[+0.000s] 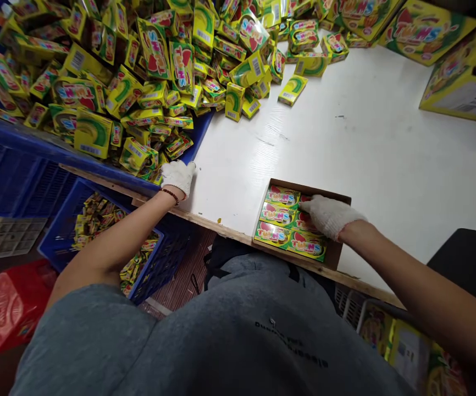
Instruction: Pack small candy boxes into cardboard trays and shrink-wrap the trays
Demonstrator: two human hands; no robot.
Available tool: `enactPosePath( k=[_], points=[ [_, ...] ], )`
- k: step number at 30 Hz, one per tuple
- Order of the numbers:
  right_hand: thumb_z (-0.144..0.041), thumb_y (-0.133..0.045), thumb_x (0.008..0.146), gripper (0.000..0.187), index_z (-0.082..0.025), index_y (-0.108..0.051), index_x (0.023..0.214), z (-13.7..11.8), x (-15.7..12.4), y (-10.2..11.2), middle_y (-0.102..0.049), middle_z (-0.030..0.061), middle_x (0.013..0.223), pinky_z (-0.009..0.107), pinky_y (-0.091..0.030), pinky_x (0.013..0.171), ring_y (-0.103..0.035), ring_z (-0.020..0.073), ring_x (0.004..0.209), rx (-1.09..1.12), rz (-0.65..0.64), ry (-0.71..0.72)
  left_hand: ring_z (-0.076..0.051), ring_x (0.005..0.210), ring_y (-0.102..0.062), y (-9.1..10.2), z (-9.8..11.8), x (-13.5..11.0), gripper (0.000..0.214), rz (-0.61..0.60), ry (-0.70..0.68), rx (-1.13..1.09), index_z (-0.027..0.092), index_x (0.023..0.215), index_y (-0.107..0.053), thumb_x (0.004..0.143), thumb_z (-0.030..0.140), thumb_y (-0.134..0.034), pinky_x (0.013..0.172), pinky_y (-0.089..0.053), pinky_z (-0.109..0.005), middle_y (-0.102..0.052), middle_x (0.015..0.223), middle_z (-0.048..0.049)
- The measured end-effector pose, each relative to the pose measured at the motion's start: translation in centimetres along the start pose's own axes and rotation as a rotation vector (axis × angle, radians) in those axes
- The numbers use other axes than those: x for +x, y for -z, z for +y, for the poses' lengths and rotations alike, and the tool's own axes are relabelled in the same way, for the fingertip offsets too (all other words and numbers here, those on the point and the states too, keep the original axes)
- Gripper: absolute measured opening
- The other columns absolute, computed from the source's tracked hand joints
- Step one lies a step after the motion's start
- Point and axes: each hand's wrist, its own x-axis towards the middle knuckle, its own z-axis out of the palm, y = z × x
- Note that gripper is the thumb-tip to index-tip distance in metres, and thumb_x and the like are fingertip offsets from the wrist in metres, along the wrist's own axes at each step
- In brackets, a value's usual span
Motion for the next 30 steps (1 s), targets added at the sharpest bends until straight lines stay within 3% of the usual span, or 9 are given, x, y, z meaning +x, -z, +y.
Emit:
enactPosePath(
  k=[4,7,11,16,19,22,24,27,30],
  points=[
    [-0.023,-0.060,0.103,0.038,-0.014,-0.074,0.137,-0.3,-1.8,0.8,-0.076,0.0258,0.125,0.044,-0.053,0.084,-0.077,0.0359,0.104,-0.212,-0.229,0.003,-0.035,0.128,-0.069,1.7,0.3,-0.3,0.039,-0.029,-0.023,-0.002,0.010,0.137,-0.067,0.103,0.007,-0.049,0.108,-0.050,-0.050,-0.066,0.140,-0.0223],
    [-0.025,-0.060,0.103,0.036,-0.014,-0.075,0.133,-0.6,-2.0,1.4,-0.077,0.0244,0.128,0.043,-0.052,0.085,-0.076,0.0372,0.110,-0.190,-0.253,-0.013,-0.036,0.129,-0.071,3.3,0.9,-1.7,0.045,0.047,-0.153,-0.148,0.015,0.141,-0.067,0.097,0.010,-0.059,0.108,-0.053,-0.047,-0.067,0.143,-0.0211],
    [-0.032,-0.060,0.100,0.027,-0.018,-0.077,0.115,-2.2,-1.5,2.5,-0.081,0.0161,0.114,0.040,-0.053,0.081,-0.075,0.0314,0.100,0.126,-0.063,-0.027,-0.027,0.125,-0.074,4.1,2.9,-4.0,0.061,0.194,-0.403,-0.764,0.019,0.150,-0.062,0.090,0.014,-0.070,0.109,-0.059,-0.039,-0.074,0.138,-0.0132],
    [-0.051,-0.060,0.098,0.043,-0.023,-0.074,0.127,-5.4,-1.6,3.6,-0.082,0.0091,0.104,0.039,-0.061,0.073,-0.075,0.0254,0.080,0.746,-0.093,-0.011,-0.023,0.104,-0.079,1.8,8.6,-6.6,0.057,-0.016,-0.459,-1.692,0.019,0.130,-0.063,0.085,0.042,-0.091,0.091,-0.067,-0.037,-0.080,0.116,-0.0089],
    [-0.055,-0.064,0.095,0.049,-0.025,-0.070,0.134,-5.6,-1.7,3.4,-0.082,0.0108,0.115,0.043,-0.066,0.081,-0.078,0.0279,0.092,0.974,0.046,-0.010,-0.023,0.106,-0.080,0.3,11.8,-8.2,0.062,-0.108,-0.418,-1.922,0.020,0.121,-0.063,0.079,0.050,-0.098,0.095,-0.068,-0.038,-0.081,0.116,-0.0084],
    [-0.052,-0.072,0.089,0.063,-0.025,-0.064,0.146,-4.0,-1.9,4.0,-0.077,0.0147,0.136,0.046,-0.067,0.089,-0.077,0.0307,0.110,0.916,0.343,0.010,-0.023,0.107,-0.080,-0.1,13.6,-9.1,0.051,-0.126,-0.491,-1.875,0.020,0.125,-0.066,0.087,0.042,-0.091,0.097,-0.068,-0.037,-0.081,0.118,-0.0088],
    [-0.045,-0.071,0.088,0.055,-0.024,-0.071,0.140,-2.6,-2.3,5.3,-0.078,0.0141,0.133,0.046,-0.065,0.092,-0.076,0.0303,0.111,0.706,0.371,0.103,-0.022,0.106,-0.080,0.1,14.3,-9.1,0.043,-0.108,-0.600,-1.712,0.019,0.132,-0.067,0.094,0.033,-0.081,0.096,-0.068,-0.038,-0.081,0.120,-0.0091],
    [-0.034,-0.064,0.094,0.028,-0.023,-0.084,0.111,-1.3,-2.9,7.9,-0.082,0.0102,0.108,0.041,-0.059,0.089,-0.075,0.0275,0.099,0.291,0.142,0.195,-0.024,0.115,-0.077,0.5,15.3,-8.9,0.047,0.022,-0.737,-1.369,0.015,0.143,-0.065,0.097,0.021,-0.070,0.105,-0.066,-0.043,-0.078,0.132,-0.0127],
    [-0.026,-0.059,0.101,0.027,-0.021,-0.085,0.105,-1.2,-3.1,9.3,-0.084,0.0112,0.102,0.035,-0.050,0.075,-0.074,0.0255,0.090,-0.073,-0.103,0.024,-0.027,0.126,-0.072,0.8,16.4,-9.2,0.042,0.182,-0.822,-0.966,0.013,0.139,-0.066,0.098,0.013,-0.059,0.112,-0.062,-0.046,-0.075,0.136,-0.0159]
  ],
)
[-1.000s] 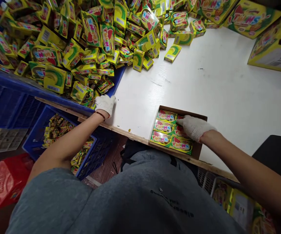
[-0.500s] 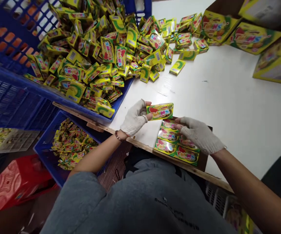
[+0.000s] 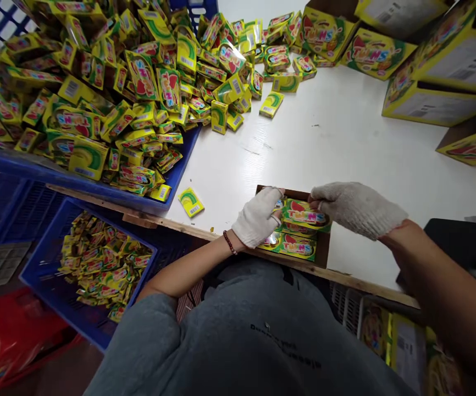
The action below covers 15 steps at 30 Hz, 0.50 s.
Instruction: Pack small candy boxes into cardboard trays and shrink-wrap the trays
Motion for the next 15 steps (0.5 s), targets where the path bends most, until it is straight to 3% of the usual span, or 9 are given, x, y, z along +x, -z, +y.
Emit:
enactPosePath(
  k=[3,6,10,15],
  points=[
    [-0.017,-0.053,0.105,0.034,-0.017,-0.084,0.118,-0.8,0.6,-0.2,-0.084,0.0154,0.115,0.034,-0.046,0.076,-0.075,0.0263,0.097,-0.247,-0.122,-0.075,-0.029,0.117,-0.072,-0.8,0.9,-0.3,0.030,-0.234,-0.131,0.325,0.015,0.123,-0.073,0.102,0.012,-0.052,0.102,-0.063,-0.045,-0.077,0.124,-0.0157],
    [-0.008,-0.052,0.102,0.039,-0.013,-0.081,0.128,-1.7,1.4,-0.7,-0.082,0.0212,0.121,0.036,-0.045,0.080,-0.076,0.0317,0.107,-0.336,-0.134,-0.051,-0.031,0.119,-0.071,-1.5,1.6,-1.0,0.026,-0.412,-0.238,0.508,0.014,0.123,-0.075,0.102,0.018,-0.061,0.102,-0.060,-0.047,-0.076,0.127,-0.0170],
    [-0.003,-0.049,0.100,0.043,-0.011,-0.078,0.130,-2.3,1.6,-1.0,-0.080,0.0242,0.118,0.038,-0.045,0.079,-0.075,0.0352,0.109,-0.446,-0.063,-0.044,-0.033,0.126,-0.067,-1.8,1.8,-1.7,0.026,-0.522,-0.326,0.611,0.015,0.122,-0.078,0.105,0.029,-0.063,0.107,-0.052,-0.049,-0.075,0.134,-0.0164],
    [-0.002,-0.050,0.102,0.041,-0.014,-0.079,0.128,-2.0,1.0,-2.4,-0.079,0.0199,0.116,0.035,-0.046,0.079,-0.075,0.0302,0.105,-0.514,0.000,-0.027,-0.034,0.123,-0.067,-2.1,1.7,-1.5,0.027,-0.607,-0.332,0.621,0.015,0.119,-0.080,0.105,0.031,-0.064,0.103,-0.050,-0.047,-0.078,0.130,-0.0145]
  ],
)
